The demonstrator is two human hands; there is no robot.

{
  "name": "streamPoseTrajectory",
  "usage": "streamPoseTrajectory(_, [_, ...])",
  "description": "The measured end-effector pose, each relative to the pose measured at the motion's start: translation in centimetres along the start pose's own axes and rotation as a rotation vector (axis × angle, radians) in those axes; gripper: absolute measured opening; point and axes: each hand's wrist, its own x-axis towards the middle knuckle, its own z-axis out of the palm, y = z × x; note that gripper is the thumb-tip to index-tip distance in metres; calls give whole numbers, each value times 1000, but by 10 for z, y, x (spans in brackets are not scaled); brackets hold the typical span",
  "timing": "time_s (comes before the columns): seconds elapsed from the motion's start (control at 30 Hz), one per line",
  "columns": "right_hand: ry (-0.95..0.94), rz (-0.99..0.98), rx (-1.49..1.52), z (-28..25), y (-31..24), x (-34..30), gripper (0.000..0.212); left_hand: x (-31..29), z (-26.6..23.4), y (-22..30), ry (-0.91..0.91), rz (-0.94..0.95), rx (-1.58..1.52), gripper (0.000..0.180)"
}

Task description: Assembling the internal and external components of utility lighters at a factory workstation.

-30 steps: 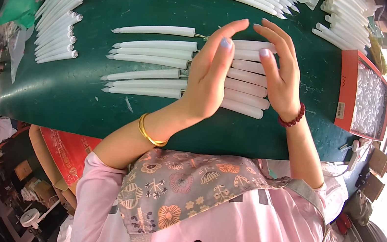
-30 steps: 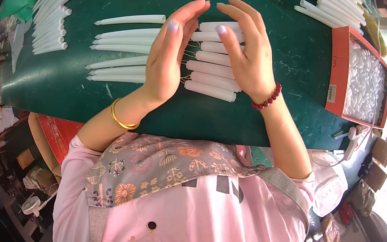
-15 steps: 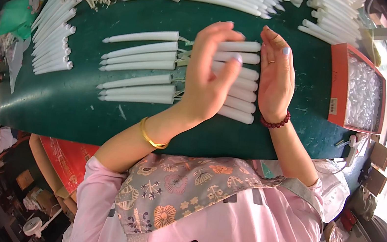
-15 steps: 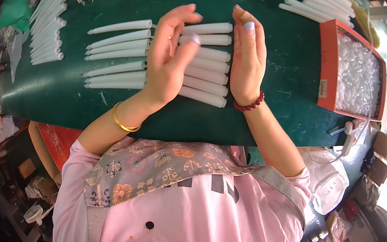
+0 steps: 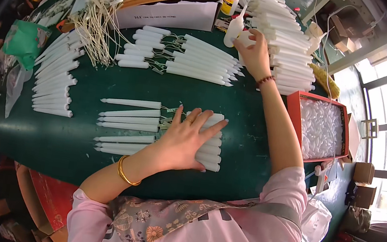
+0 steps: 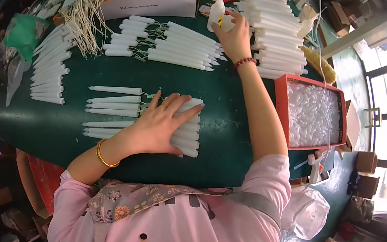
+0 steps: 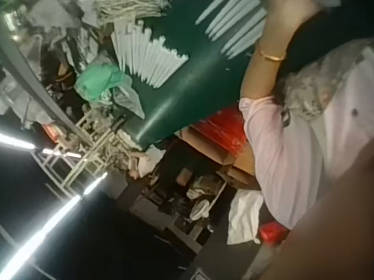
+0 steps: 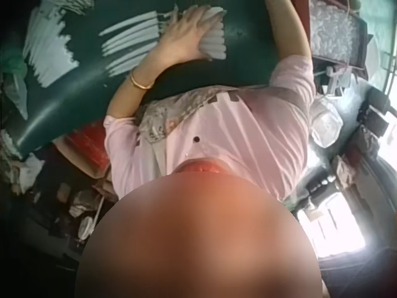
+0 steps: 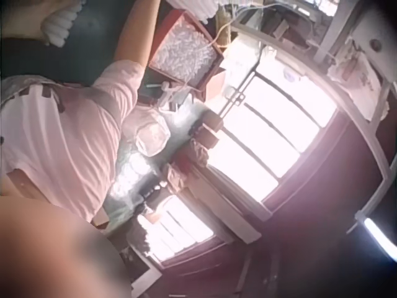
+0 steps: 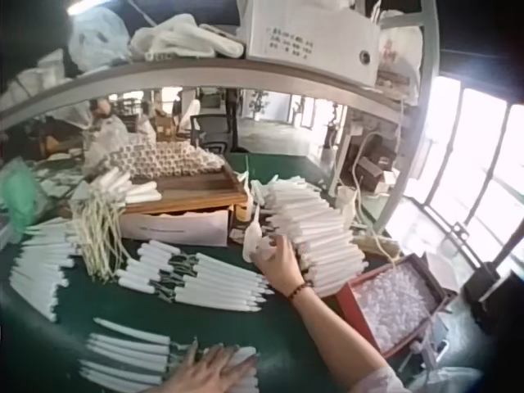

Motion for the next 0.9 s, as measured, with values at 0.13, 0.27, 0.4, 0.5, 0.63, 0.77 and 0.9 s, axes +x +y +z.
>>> streamPoseTrajectory(0.13, [28, 97, -113, 32, -25, 24, 71, 0, -3, -2, -28, -9, 19, 126])
streamPoseTrajectory(0.27, [-52, 99, -144, 29, -16, 35, 65, 6, -2, -2, 33, -16, -82, 112])
streamPoseTrajectory(0.4, [-68, 9, -1, -10, -65, 0, 52, 11, 2, -23, 207, 3, -133, 100])
streamPoseTrajectory(0.5, [-323, -162, 323, -51, -100, -51, 43, 24, -27, -33, 689, -59, -428, 95])
streamPoseTrajectory(0.63, [-485, -133, 403, -74, -125, -102, 48, 27, -38, -37, 700, -156, -607, 95])
streamPoseTrajectory(0.77, [-423, -65, 564, -62, -113, -122, 44, 29, -35, -40, 630, -200, -633, 74])
streamPoseTrajectory(0.9, [-660, 399, 854, -61, -101, -112, 60, 35, -49, -44, 810, -106, -282, 56])
